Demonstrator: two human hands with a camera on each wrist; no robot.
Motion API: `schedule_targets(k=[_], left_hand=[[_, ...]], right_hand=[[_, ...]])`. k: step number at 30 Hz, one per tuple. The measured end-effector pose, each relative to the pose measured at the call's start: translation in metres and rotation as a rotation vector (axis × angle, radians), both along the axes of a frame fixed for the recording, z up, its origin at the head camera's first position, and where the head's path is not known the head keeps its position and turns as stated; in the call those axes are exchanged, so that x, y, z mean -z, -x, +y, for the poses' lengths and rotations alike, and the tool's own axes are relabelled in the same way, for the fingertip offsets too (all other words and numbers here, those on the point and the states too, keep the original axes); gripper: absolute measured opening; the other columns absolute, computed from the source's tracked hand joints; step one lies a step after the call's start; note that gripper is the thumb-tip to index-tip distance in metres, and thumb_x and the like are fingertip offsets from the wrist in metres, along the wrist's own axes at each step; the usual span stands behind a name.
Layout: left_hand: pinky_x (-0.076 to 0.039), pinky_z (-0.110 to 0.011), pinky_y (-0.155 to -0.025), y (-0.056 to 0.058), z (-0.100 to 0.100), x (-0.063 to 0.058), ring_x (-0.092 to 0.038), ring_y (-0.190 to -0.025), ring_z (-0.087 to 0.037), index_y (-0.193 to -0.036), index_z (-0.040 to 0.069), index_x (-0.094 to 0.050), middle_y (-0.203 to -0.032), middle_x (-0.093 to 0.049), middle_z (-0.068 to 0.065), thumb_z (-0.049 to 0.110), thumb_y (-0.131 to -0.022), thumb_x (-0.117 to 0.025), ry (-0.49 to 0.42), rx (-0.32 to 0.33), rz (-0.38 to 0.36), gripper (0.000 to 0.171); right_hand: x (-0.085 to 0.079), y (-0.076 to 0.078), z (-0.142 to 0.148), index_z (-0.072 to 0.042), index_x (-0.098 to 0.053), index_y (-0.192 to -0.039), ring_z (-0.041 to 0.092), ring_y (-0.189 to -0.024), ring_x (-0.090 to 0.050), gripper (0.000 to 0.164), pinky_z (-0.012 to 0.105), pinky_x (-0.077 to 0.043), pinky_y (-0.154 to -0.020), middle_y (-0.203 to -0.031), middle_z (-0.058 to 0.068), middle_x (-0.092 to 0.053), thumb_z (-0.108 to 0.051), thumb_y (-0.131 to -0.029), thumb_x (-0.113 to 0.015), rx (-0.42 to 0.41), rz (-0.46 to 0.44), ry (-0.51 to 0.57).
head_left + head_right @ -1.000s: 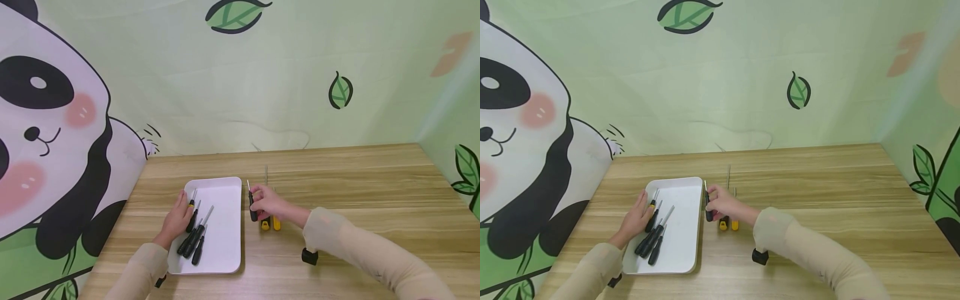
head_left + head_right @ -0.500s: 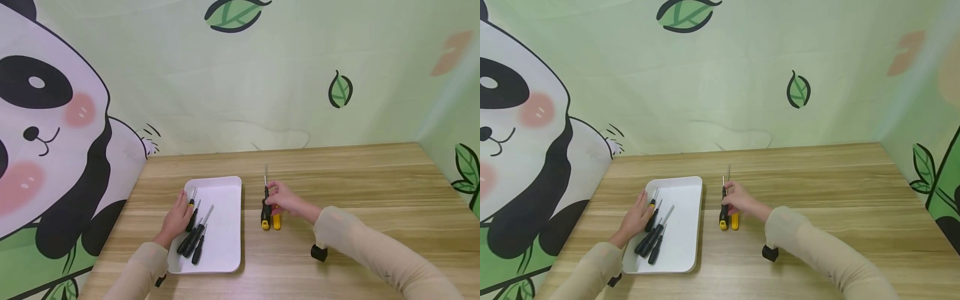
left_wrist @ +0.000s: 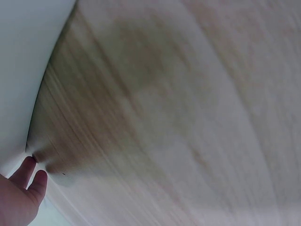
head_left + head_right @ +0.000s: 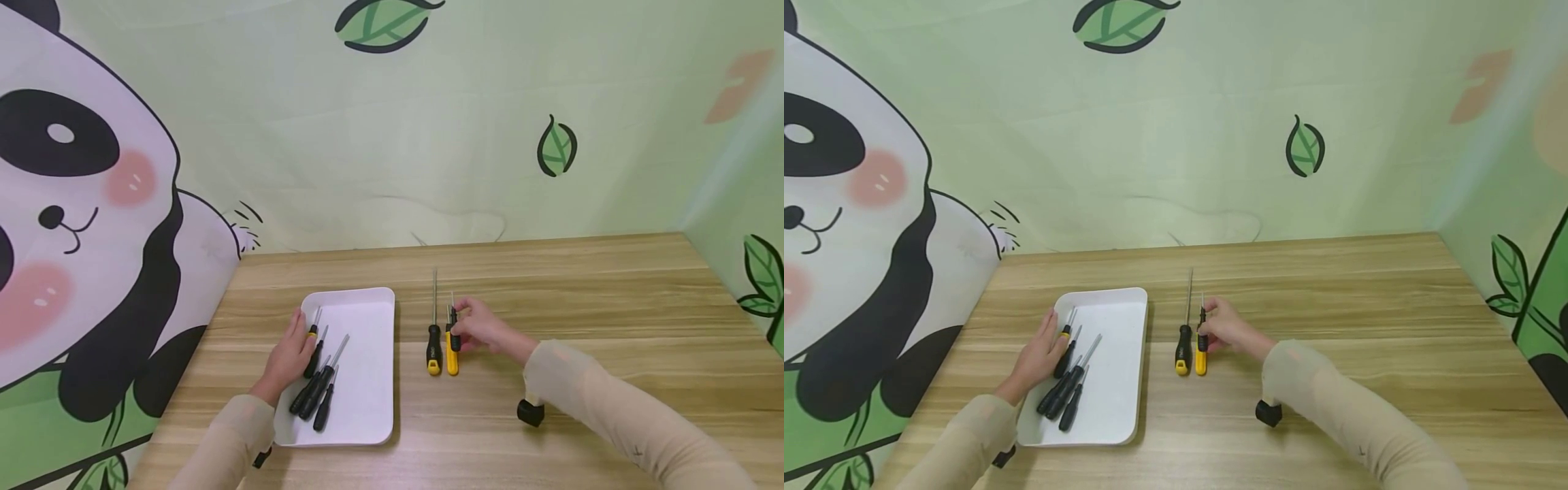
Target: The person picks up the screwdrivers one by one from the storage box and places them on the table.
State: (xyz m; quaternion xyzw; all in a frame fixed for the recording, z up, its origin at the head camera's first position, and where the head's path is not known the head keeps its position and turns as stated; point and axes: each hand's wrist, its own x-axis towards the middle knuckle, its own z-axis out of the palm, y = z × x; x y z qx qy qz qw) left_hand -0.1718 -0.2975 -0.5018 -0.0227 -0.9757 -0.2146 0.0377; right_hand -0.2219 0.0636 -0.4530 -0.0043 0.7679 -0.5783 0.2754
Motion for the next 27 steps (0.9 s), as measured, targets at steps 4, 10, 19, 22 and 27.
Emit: schedule_targets(k=[4,10,19,22,27], left_hand=[[-0.03,-0.05,-0.098,0.0,0.0,0.001,-0.029,-0.128,-0.037,-0.137,-0.007,-0.02,-0.145,-0.016,-0.021,0.018,-0.092,-0.04,0.001,0.003,0.002,0.056],[-0.03,-0.05,-0.098,0.0,0.0,0.0,-0.029,-0.127,-0.038,-0.137,-0.007,-0.02,-0.145,-0.017,-0.022,0.018,-0.092,-0.04,-0.003,0.005,0.008,0.056],[-0.033,-0.05,-0.096,-0.001,0.001,0.0,-0.031,-0.126,-0.038,-0.136,-0.009,-0.021,-0.144,-0.018,-0.023,0.016,-0.091,-0.041,0.005,0.014,0.03,0.055],[-0.033,-0.05,-0.095,-0.001,0.001,0.0,-0.03,-0.127,-0.038,-0.136,-0.009,-0.021,-0.144,-0.018,-0.023,0.015,-0.091,-0.041,0.004,0.016,0.034,0.055],[-0.033,-0.05,-0.095,-0.001,0.001,0.001,-0.031,-0.126,-0.037,-0.136,-0.009,-0.021,-0.144,-0.018,-0.023,0.016,-0.091,-0.041,-0.001,0.012,0.04,0.055]], right_hand=[[0.003,0.001,0.003,0.002,-0.034,-0.119,0.015,-0.056,-0.054,0.046,0.031,-0.052,-0.053,-0.085,0.013,-0.054,0.005,-0.077,-0.053,0.0,-0.006,-0.018],[0.01,0.001,0.005,0.0,-0.037,-0.117,0.016,-0.057,-0.053,0.042,0.029,-0.051,-0.051,-0.085,0.013,-0.055,0.004,-0.079,-0.053,0.002,-0.029,-0.057],[0.017,-0.001,0.007,0.0,-0.036,-0.117,0.016,-0.056,-0.051,0.043,0.029,-0.051,-0.049,-0.085,0.012,-0.048,0.004,-0.078,-0.054,0.016,-0.069,-0.095],[0.02,-0.002,0.007,-0.001,-0.036,-0.118,0.016,-0.055,-0.05,0.044,0.029,-0.051,-0.048,-0.087,0.012,-0.047,0.004,-0.078,-0.055,0.033,-0.09,-0.103],[0.024,-0.002,0.008,-0.001,-0.036,-0.119,0.016,-0.054,-0.05,0.045,0.028,-0.051,-0.047,-0.086,0.012,-0.047,0.004,-0.078,-0.054,0.029,-0.09,-0.114]])
